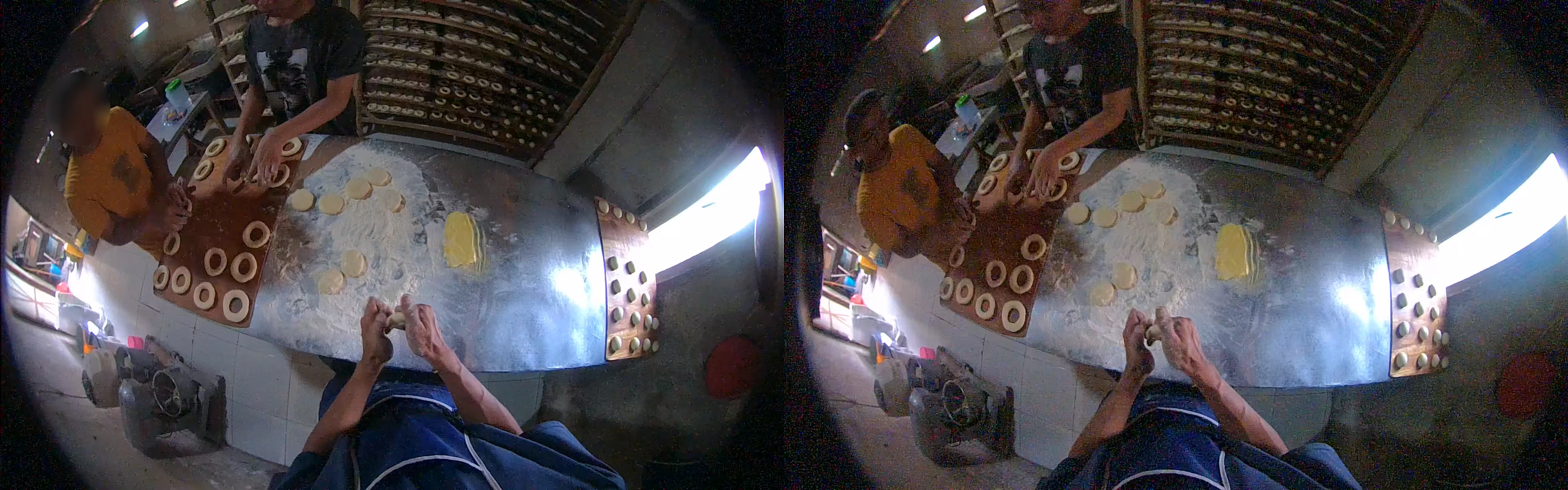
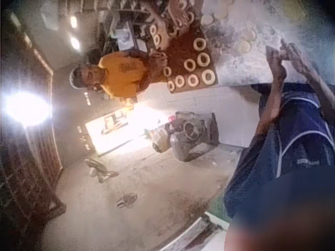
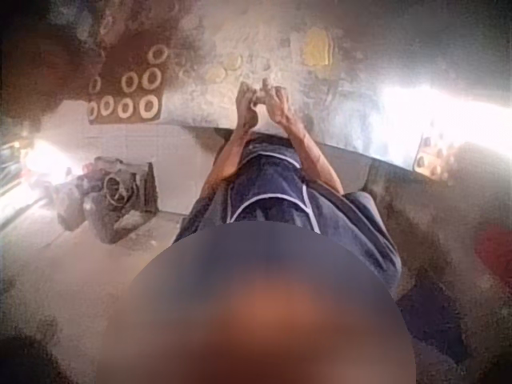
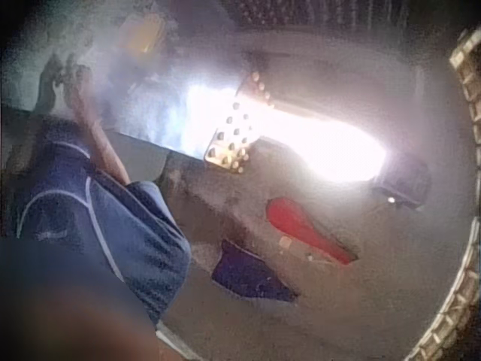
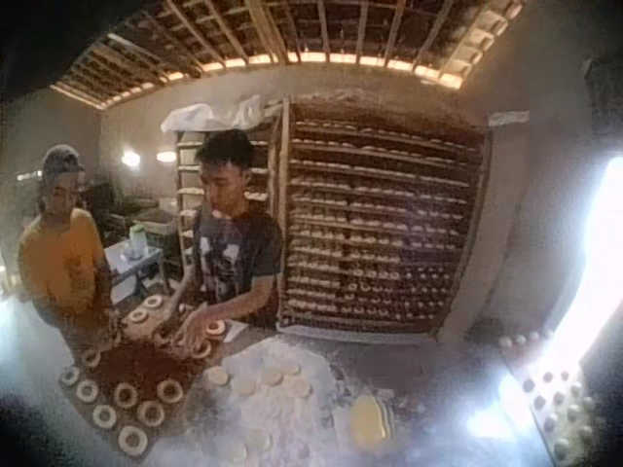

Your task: The person shapes small dough pieces into rings by hand, placing them on a wooden board. Two coworkers assist by arranging the shaped dough on the board and nearby racks.

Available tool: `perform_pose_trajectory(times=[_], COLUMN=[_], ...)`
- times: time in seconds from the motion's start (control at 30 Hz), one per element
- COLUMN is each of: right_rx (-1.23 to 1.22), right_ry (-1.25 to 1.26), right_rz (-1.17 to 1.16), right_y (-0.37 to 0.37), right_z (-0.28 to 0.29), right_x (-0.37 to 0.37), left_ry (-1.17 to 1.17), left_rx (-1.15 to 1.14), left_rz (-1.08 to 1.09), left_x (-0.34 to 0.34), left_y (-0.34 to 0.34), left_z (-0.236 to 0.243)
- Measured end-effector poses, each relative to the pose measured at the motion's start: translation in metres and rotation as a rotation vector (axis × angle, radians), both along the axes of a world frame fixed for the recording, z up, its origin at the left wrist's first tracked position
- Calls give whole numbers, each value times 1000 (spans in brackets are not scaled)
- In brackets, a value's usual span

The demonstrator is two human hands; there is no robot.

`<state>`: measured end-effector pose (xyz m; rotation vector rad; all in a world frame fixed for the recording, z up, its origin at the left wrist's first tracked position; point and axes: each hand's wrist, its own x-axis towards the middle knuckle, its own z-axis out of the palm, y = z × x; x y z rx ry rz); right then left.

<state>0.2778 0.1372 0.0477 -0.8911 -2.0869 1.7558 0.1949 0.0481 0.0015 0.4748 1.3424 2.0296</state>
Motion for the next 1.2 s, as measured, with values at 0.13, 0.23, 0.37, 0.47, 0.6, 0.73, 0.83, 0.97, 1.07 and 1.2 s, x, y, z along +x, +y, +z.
perform_pose_trajectory(times=[0.13,0.23,0.37,0.47,0.6,0.73,0.83,0.97,1.07,1.2], right_rx=[-233,-104,-36,11,277,23,234,193,449,288], right_ry=[115,-3,30,-24,144,186,210,128,150,153], right_rz=[-190,-62,-140,115,-86,95,211,262,329,283], right_y=[-7,-3,-17,-6,-32,-22,-29,-40,-33,-57], right_z=[-15,-19,-13,-30,-57,-67,-66,-17,-75,-37], right_x=[14,21,22,28,28,16,13,-12,-13,-52], left_ry=[-370,281,-177,363,-104,26,-79,-279,788,-569], left_rx=[-32,-457,-184,-351,-61,-160,-140,-66,-520,465], left_rz=[-19,-100,48,-117,-86,-86,-33,-13,14,126], left_x=[10,9,15,1,1,-6,-10,-20,-39,-51], left_y=[14,12,12,-4,-12,-23,-27,-40,-52,-58], left_z=[22,5,6,-18,-71,-16,-38,-8,-6,-59])
